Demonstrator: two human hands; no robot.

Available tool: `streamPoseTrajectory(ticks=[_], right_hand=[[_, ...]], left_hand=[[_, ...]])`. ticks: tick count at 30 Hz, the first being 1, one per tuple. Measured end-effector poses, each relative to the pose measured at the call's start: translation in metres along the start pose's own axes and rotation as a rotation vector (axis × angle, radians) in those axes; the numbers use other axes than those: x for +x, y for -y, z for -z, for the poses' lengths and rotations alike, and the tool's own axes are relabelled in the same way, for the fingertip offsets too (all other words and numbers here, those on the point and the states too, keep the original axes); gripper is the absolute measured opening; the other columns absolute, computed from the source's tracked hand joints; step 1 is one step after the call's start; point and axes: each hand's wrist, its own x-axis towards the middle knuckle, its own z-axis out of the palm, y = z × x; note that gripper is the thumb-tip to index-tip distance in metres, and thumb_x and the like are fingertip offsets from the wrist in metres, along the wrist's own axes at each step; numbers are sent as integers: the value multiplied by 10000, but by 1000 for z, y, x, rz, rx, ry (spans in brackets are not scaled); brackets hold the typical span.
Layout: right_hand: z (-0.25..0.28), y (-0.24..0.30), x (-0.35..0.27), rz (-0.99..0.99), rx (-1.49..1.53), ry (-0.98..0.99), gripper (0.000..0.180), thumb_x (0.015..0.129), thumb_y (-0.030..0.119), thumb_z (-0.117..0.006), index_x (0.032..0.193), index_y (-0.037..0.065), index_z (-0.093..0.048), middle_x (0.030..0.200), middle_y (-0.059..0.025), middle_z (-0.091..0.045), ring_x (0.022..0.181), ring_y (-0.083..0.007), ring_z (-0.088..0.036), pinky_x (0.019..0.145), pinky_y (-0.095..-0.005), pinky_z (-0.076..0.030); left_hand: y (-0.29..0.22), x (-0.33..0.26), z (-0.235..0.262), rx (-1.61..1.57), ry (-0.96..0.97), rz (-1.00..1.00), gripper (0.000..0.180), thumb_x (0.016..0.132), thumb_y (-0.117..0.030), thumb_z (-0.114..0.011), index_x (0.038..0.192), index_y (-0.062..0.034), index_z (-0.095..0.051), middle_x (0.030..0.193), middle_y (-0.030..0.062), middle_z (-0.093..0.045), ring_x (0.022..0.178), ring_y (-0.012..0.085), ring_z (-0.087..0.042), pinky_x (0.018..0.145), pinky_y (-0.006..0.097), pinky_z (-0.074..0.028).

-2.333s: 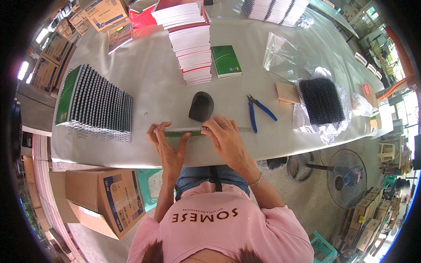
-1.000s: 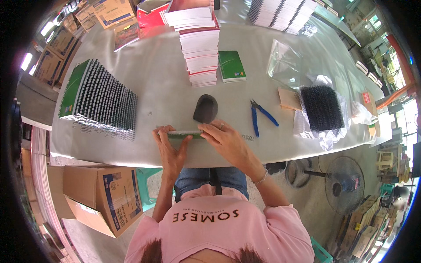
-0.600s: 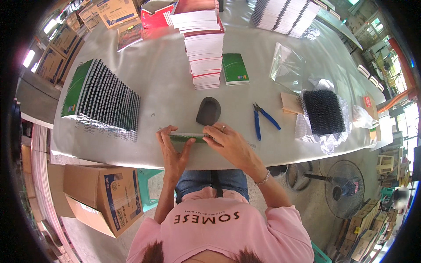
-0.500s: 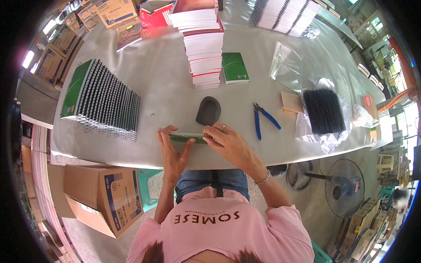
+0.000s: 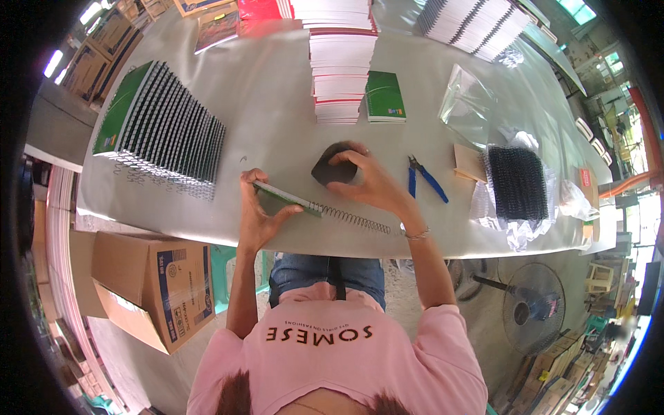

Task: The person assembles spiral notebooks by threading a metal coil through pre-punched paper stacks and covers, then uses pliers to clip and secure the ends of the coil.

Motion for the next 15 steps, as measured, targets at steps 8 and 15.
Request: streamPoseTrajectory(ticks=[8,15], right_hand=[[8,29,-31,-192,502,266,374,816,221,-768,1088,-24,-693,1431,-131,-465,1251,-203,-499,1014,-322,-407],[3,42,-33,-200,360,188,296,821,148,-756,1084,16,-722,1403,-115,-495,1241,-213,-508,1043,-340,-412]], left_hand=[[8,-4,-4,-94,-11,41,1074,532,-245,-970,1334,-73,-276,1028,43,-356,944,195,-409,896,340,-395],[0,-1,-2,-173,42,131,1098,539,-149,-967,1360,-25,-247,1241,131,-379,1167,258,-442,1027,375,-387]])
